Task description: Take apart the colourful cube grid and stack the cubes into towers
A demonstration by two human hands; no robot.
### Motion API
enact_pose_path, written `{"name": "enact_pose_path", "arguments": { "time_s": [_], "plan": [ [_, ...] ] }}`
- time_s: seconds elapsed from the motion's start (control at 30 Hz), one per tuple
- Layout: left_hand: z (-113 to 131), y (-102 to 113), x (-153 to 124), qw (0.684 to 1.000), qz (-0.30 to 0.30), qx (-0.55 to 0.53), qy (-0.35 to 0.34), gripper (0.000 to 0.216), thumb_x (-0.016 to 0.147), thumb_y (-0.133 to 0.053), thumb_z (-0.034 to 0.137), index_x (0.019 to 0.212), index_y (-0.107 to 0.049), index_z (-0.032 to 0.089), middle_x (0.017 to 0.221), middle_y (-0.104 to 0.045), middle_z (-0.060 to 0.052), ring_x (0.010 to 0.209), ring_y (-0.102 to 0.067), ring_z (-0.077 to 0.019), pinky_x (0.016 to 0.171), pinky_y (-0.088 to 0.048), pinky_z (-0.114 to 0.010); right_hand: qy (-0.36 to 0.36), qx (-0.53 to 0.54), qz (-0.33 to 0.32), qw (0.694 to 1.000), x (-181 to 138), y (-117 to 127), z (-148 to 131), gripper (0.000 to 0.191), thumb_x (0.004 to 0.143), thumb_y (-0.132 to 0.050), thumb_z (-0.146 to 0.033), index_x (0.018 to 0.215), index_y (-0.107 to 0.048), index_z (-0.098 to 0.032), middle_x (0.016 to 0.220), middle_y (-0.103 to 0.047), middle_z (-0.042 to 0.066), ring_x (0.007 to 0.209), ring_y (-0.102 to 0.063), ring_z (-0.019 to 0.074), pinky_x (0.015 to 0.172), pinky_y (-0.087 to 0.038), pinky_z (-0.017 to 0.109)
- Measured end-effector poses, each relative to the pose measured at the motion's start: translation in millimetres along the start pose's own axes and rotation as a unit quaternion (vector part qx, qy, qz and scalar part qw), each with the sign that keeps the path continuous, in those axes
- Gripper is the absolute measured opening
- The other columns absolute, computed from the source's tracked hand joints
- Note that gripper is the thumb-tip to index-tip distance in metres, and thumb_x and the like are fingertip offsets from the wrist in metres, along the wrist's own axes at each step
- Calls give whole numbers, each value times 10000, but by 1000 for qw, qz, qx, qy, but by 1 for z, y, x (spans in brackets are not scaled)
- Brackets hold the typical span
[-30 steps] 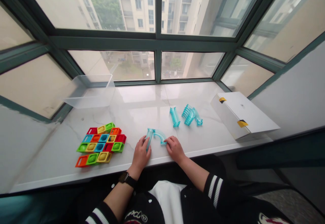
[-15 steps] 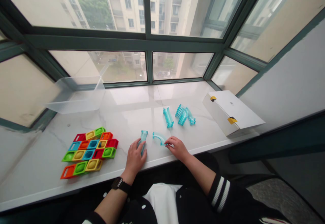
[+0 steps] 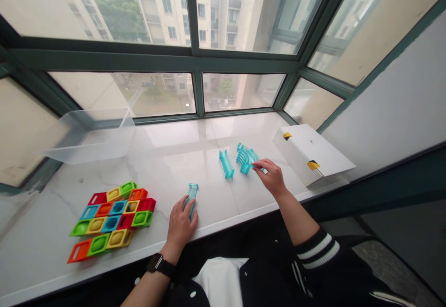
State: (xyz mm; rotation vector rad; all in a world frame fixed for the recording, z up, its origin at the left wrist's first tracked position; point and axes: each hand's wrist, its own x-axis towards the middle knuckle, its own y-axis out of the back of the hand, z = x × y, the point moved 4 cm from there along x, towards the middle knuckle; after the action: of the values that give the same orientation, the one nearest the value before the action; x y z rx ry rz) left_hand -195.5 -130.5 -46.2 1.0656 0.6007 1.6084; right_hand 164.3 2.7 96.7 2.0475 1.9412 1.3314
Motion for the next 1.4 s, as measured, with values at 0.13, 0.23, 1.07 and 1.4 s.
{"name": "enact_pose_path", "arguments": {
  "time_s": [0.13,0.23,1.07,1.4],
  "plan": [
    [-1,-1,0,1000,5,13,-7,391,947,-555,289,1321,-668,263,1457,-585,-150,1305,-566,-359,1130,-472,-556,-20,-35,35,999,11,-1,22,163,968,-688,-360,1001,-810,-256,1002,-774,70,842,-720,226,848,-608,390],
    [-2,-2,-1,1000,3,26,-8,385,959,-546,285,1324,-665,249,1467,-578,-151,1317,-557,-352,1132,-471,-543,-24,-59,41,997,15,-5,34,182,972,-673,-361,1010,-816,-253,1002,-780,73,848,-724,230,859,-598,394],
    [-2,-5,-3,1000,-1,27,5,388,952,-558,256,1321,-677,244,1469,-578,-143,1313,-559,-340,1134,-467,-543,-52,-120,-42,990,19,-32,54,174,929,-635,-242,961,-807,-239,979,-746,63,862,-704,227,847,-552,370],
    [0,-2,-2,999,0,36,1,373,962,-551,258,1315,-667,238,1469,-576,-144,1312,-554,-338,1137,-468,-529,-54,-127,-45,989,18,-32,54,185,932,-630,-244,973,-810,-244,974,-744,63,869,-704,228,847,-547,359]
  ]
}}
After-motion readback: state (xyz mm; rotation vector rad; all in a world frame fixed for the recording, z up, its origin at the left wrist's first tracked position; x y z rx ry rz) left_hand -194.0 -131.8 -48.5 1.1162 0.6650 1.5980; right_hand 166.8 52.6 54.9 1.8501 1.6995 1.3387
